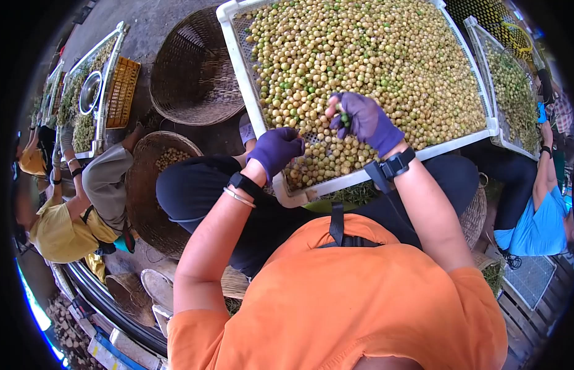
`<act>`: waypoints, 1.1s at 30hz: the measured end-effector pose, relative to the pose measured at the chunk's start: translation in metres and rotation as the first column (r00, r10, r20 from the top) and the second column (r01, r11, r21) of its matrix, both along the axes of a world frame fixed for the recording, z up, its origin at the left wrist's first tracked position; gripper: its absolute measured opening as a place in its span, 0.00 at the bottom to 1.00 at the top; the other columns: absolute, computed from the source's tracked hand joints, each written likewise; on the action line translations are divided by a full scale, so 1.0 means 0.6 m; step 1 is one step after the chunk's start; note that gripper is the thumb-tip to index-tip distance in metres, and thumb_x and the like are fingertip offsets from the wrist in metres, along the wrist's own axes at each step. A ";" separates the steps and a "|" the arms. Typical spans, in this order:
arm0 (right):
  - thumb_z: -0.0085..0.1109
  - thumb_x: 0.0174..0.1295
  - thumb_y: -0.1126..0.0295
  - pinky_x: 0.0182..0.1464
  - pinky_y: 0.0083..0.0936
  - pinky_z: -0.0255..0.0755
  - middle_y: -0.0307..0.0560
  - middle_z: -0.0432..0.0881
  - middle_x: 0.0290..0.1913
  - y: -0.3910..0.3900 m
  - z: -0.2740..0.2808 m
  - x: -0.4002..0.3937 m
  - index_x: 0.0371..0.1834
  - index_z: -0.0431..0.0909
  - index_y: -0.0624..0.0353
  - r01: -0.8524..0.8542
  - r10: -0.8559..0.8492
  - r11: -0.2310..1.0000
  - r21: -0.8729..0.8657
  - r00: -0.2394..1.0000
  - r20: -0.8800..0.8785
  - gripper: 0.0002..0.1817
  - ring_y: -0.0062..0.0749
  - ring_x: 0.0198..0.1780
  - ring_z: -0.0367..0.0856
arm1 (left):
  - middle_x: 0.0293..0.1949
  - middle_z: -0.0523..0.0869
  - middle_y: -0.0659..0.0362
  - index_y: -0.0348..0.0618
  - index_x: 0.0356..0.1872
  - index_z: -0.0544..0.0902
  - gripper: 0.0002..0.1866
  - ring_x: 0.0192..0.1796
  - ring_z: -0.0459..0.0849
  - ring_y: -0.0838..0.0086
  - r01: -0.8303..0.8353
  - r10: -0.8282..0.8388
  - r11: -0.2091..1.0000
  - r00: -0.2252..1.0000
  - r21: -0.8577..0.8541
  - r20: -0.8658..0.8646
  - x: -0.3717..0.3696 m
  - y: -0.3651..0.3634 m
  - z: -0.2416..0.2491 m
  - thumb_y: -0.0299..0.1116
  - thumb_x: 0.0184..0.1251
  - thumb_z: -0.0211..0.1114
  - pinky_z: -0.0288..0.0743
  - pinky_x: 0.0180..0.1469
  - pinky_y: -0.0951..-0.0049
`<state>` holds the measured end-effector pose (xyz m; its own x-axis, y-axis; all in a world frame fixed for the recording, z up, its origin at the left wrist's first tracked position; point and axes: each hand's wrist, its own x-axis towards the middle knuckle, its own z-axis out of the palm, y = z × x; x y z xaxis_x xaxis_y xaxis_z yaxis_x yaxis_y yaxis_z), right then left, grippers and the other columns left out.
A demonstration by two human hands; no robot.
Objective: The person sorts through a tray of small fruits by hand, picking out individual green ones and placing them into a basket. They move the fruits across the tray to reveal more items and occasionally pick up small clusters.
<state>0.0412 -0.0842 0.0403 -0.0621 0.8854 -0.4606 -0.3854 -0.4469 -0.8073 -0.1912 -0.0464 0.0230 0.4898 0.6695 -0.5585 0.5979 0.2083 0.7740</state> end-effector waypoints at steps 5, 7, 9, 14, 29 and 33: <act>0.54 0.67 0.63 0.33 0.25 0.76 0.43 0.82 0.34 0.042 -0.045 0.003 0.49 0.78 0.62 -0.258 0.035 0.951 0.172 0.639 0.768 0.15 0.29 0.32 0.81 | 0.28 0.84 0.63 0.39 0.40 0.84 0.13 0.25 0.79 0.83 0.002 -0.011 0.990 0.998 -0.143 -0.059 0.012 0.017 0.029 0.37 0.61 0.63 0.70 0.28 0.81; 0.55 0.65 0.63 0.39 0.35 0.75 0.52 0.82 0.36 0.036 -0.069 0.006 0.50 0.79 0.54 -0.586 -0.013 0.787 0.192 0.296 0.955 0.14 0.43 0.36 0.81 | 0.28 0.84 0.64 0.40 0.37 0.83 0.12 0.25 0.78 0.83 -0.113 0.114 0.973 0.993 -0.203 -0.007 0.003 0.029 0.038 0.39 0.62 0.61 0.69 0.27 0.82; 0.56 0.64 0.63 0.42 0.38 0.75 0.56 0.81 0.37 0.017 -0.043 -0.016 0.50 0.80 0.51 -0.743 0.106 0.669 0.018 0.119 0.987 0.13 0.50 0.38 0.81 | 0.25 0.81 0.66 0.45 0.32 0.82 0.14 0.24 0.76 0.85 -0.232 0.249 0.962 0.963 -0.145 0.106 -0.019 0.050 0.042 0.43 0.65 0.56 0.66 0.24 0.83; 0.56 0.61 0.66 0.41 0.42 0.74 0.53 0.79 0.36 0.017 -0.013 -0.034 0.44 0.80 0.51 -0.807 0.222 0.590 -0.012 0.148 0.964 0.09 0.51 0.39 0.81 | 0.27 0.83 0.63 0.43 0.30 0.83 0.14 0.25 0.79 0.79 -0.094 0.104 0.990 0.990 0.102 -0.093 -0.033 0.085 0.031 0.43 0.66 0.58 0.71 0.25 0.77; 0.50 0.61 0.68 0.38 0.42 0.76 0.54 0.79 0.39 0.059 -0.066 -0.126 0.37 0.80 0.52 -0.692 -0.044 0.722 -0.013 -0.065 0.997 0.08 0.48 0.38 0.83 | 0.38 0.86 0.52 0.42 0.36 0.83 0.07 0.41 0.87 0.58 0.724 -0.300 0.635 0.552 0.269 -0.778 0.024 0.033 0.044 0.28 0.59 0.59 0.81 0.40 0.63; 0.51 0.60 0.69 0.38 0.40 0.77 0.53 0.79 0.39 0.057 -0.074 -0.131 0.37 0.80 0.52 -0.703 0.001 0.706 -0.087 -0.122 0.993 0.08 0.48 0.39 0.83 | 0.36 0.86 0.52 0.42 0.35 0.84 0.07 0.41 0.87 0.58 0.697 -0.302 0.657 0.594 0.288 -0.746 0.020 0.024 0.038 0.29 0.59 0.60 0.81 0.40 0.62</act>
